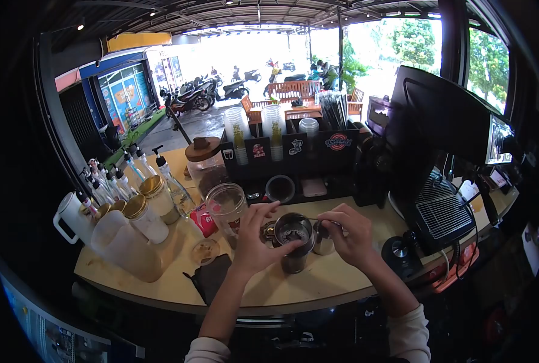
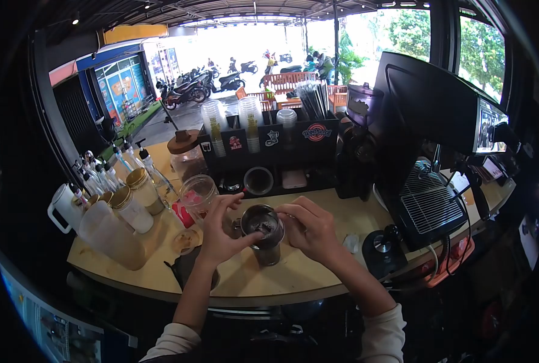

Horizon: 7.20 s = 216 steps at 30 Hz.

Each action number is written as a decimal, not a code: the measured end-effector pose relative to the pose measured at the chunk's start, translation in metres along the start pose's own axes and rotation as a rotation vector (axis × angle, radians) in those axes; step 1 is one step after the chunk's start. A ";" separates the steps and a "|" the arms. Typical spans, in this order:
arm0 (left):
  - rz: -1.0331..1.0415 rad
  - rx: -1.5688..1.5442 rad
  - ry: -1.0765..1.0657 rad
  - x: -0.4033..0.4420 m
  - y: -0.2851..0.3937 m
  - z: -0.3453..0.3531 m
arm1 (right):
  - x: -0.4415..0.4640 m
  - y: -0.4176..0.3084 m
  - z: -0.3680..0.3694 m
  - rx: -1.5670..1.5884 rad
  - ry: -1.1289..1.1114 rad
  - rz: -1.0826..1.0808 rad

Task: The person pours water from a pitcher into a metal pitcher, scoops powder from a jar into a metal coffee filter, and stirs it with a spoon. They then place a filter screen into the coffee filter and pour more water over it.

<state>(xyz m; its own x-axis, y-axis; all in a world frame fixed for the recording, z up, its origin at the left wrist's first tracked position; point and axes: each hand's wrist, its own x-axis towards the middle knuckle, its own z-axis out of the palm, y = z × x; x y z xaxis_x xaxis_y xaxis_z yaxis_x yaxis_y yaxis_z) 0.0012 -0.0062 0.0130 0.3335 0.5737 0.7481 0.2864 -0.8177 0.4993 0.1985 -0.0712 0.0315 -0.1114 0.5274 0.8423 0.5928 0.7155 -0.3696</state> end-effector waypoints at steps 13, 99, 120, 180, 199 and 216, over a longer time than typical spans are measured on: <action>-0.189 -0.083 -0.124 -0.017 -0.021 0.025 | -0.030 0.006 0.018 0.028 -0.162 -0.194; 0.165 0.121 -0.103 -0.003 -0.028 0.009 | 0.015 0.015 -0.003 0.236 -0.381 0.139; -0.139 0.100 -0.105 0.006 -0.024 0.003 | -0.065 0.032 -0.012 0.227 0.006 0.477; -0.144 -0.137 -0.099 0.000 -0.032 0.013 | -0.027 0.093 -0.023 0.646 0.203 0.650; -0.239 -0.024 -0.170 0.007 -0.027 0.010 | 0.035 0.055 -0.020 0.479 0.059 0.575; -0.243 -0.105 -0.175 0.004 -0.033 0.017 | 0.044 0.048 -0.019 0.446 -0.027 0.558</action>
<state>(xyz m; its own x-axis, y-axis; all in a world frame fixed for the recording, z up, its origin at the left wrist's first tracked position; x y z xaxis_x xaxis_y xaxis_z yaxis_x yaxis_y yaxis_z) 0.0078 0.0236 -0.0081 0.4184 0.7449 0.5197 0.2855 -0.6511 0.7033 0.2366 -0.0221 0.0586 0.0901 0.8764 0.4730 0.1850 0.4520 -0.8726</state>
